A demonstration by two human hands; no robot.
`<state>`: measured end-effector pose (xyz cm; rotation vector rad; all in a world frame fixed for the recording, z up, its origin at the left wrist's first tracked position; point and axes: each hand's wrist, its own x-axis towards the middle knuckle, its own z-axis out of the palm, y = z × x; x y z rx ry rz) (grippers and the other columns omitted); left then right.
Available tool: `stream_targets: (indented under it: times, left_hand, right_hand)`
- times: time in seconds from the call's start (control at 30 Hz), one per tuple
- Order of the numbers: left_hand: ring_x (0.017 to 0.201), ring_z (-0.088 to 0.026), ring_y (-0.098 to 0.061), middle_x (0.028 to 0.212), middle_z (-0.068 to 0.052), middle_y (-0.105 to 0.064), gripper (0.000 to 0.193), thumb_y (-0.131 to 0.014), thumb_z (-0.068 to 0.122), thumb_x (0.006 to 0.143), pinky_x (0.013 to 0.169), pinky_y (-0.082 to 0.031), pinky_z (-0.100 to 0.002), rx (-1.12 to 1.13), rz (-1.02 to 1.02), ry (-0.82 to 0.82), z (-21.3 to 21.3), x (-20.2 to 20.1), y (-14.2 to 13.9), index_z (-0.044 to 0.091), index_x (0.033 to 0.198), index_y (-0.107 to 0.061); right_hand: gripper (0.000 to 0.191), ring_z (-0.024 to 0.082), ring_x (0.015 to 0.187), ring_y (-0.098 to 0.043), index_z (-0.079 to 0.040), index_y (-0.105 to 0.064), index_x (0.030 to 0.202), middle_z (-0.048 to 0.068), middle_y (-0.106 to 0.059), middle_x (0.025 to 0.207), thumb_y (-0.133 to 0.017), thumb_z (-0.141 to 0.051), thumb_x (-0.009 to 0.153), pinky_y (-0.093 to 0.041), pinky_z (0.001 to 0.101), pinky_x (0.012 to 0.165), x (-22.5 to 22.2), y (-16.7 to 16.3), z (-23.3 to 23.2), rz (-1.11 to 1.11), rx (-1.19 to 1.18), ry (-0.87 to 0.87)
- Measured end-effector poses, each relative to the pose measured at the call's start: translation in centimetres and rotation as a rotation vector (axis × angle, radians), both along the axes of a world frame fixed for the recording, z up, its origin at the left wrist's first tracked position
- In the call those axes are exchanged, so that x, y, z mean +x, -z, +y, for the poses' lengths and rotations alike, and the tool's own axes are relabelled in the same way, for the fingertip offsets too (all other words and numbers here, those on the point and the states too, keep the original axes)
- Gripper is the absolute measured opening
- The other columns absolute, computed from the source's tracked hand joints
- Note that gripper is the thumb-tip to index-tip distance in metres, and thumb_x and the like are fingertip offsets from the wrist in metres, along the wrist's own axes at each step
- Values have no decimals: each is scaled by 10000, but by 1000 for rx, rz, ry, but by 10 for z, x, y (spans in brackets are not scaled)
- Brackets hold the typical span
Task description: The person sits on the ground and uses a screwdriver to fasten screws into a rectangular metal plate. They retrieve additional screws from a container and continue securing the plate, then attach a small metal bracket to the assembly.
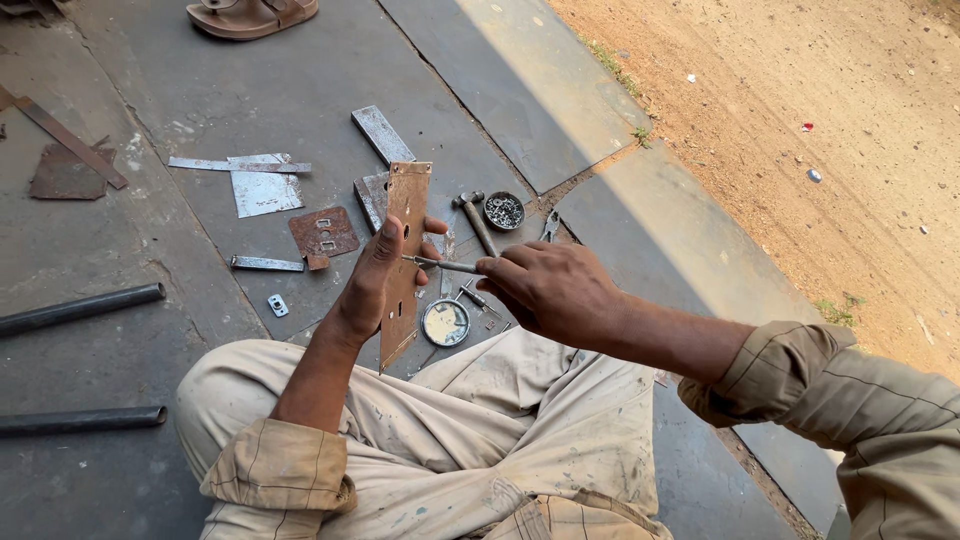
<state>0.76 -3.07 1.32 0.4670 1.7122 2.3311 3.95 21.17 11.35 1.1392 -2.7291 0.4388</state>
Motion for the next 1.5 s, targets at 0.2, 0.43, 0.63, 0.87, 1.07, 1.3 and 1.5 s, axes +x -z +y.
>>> stream_targets:
  times: [0.2, 0.43, 0.63, 0.87, 1.07, 1.3, 1.5]
  left_hand:
    - [844, -106, -527, 1082, -73, -622, 863, -393, 786, 944, 745, -488, -258, 44, -50, 25, 6, 5, -3, 51, 1358, -575]
    - [879, -101, -537, 1188, -60, -624, 861, -380, 784, 943, 751, -508, -258, 62, -18, 16, 4, 2, -3, 54, 1366, -549]
    - [1004, -109, -589, 1265, -64, -621, 845, -389, 777, 953, 799, -512, -263, 97, -8, 20, 1, 3, 1, 60, 1376, -537]
    - [983, -106, -565, 1288, -71, -617, 848, -405, 777, 957, 803, -505, -262, 130, -16, 7, -1, 0, 3, 61, 1395, -532]
    - [975, -114, -558, 1199, -93, -619, 866, -402, 774, 983, 794, -506, -263, 123, -39, -1, -2, -1, 9, 30, 1388, -580]
    - [972, -110, -567, 1255, -72, -625, 855, -389, 779, 947, 780, -509, -256, 78, -27, -9, 3, -5, 6, 53, 1369, -551]
    - [845, -129, -547, 1058, -109, -590, 867, -378, 768, 1000, 725, -503, -257, 103, -59, 33, 5, -1, 9, 21, 1372, -610]
  right_hand:
    - [279, 122, 493, -506, -29, -727, 1099, 81, -662, 726, -657, -288, 1023, -371, 312, 422, -19, -1, 3, -1347, -538, 477]
    - [199, 134, 608, -638, -103, -722, 1053, 42, -713, 744, -657, -290, 1037, -500, 303, 574, -3, 2, 8, -130, -46, 21]
    - [288, 121, 546, -570, -25, -718, 1007, 108, -693, 769, -716, -311, 976, -417, 337, 477, -15, 4, -1, -996, -409, 379]
    - [387, 112, 507, -617, -37, -723, 954, 74, -760, 730, -580, -393, 1011, -492, 300, 458, -12, -12, -11, -951, -256, 511]
    - [248, 65, 694, -669, -56, -734, 1045, 39, -746, 881, -699, -296, 989, -521, 249, 591, -7, -22, -17, -175, -223, 35]
    - [242, 107, 539, -598, -85, -671, 1097, 48, -738, 783, -695, -263, 935, -468, 288, 496, -14, -29, -19, -840, -313, 414]
    - [243, 71, 599, -665, -111, -685, 1094, 9, -773, 738, -625, -310, 968, -510, 284, 527, -9, -37, -26, -718, -297, 440]
